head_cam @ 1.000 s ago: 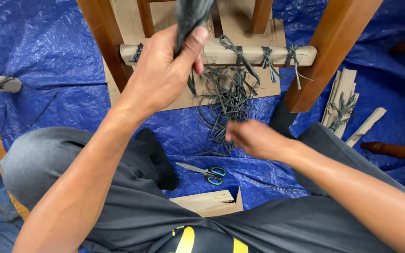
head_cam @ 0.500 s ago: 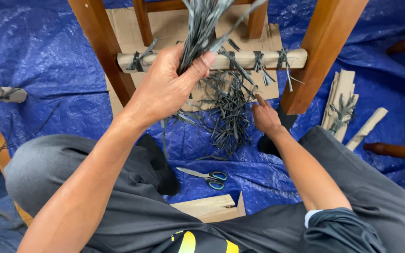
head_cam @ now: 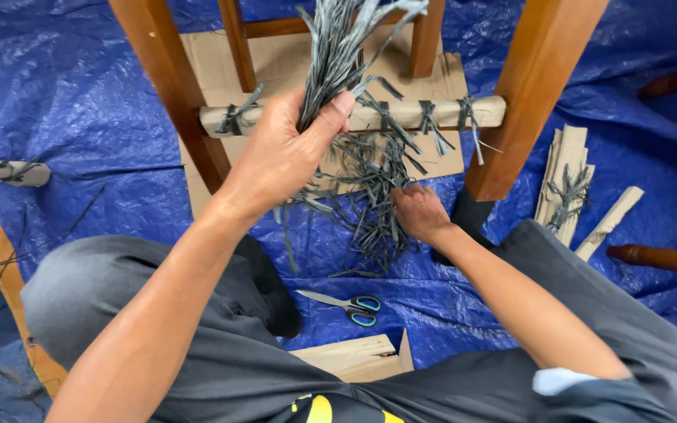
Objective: Repairing a wooden chair by weaving and tying off bundles of material to create the seat.
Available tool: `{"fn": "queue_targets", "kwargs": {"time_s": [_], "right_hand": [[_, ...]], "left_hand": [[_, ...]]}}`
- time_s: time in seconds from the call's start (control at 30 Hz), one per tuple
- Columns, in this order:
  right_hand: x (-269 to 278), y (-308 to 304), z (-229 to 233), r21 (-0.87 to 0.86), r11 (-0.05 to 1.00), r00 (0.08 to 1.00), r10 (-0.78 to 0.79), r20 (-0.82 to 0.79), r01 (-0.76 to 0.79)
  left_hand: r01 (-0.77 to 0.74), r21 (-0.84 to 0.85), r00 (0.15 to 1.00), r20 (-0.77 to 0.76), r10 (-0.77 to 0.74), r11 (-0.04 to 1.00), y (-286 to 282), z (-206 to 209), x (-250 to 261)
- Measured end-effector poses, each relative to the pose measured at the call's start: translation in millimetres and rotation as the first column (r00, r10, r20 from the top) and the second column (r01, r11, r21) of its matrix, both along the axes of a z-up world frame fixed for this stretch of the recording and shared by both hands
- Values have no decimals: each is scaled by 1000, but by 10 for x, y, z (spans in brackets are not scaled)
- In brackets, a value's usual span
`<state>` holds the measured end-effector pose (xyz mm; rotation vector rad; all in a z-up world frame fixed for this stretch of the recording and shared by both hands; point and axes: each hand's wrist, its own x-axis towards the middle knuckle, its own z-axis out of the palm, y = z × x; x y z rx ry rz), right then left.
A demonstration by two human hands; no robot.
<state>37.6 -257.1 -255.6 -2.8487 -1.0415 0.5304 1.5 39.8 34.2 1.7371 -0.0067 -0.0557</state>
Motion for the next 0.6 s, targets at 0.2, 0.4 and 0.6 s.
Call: {"fn": "queue_targets", "kwargs": {"time_s": [0.2, 0.4, 0.6], "right_hand": [[-81, 429, 2060, 208, 973, 823, 34, -566, 104], [-136, 340, 3366, 489, 510, 660, -229, -716, 708], [-82, 458, 3492, 797, 13, 796, -65, -602, 603]], "left_hand": [[-150, -330, 983, -154, 104, 932, 0, 106, -27], [-190, -454, 974, -197, 110, 871, 97, 40, -51], [-273, -532, 954, -255, 155, 802, -12, -47, -49]]}}
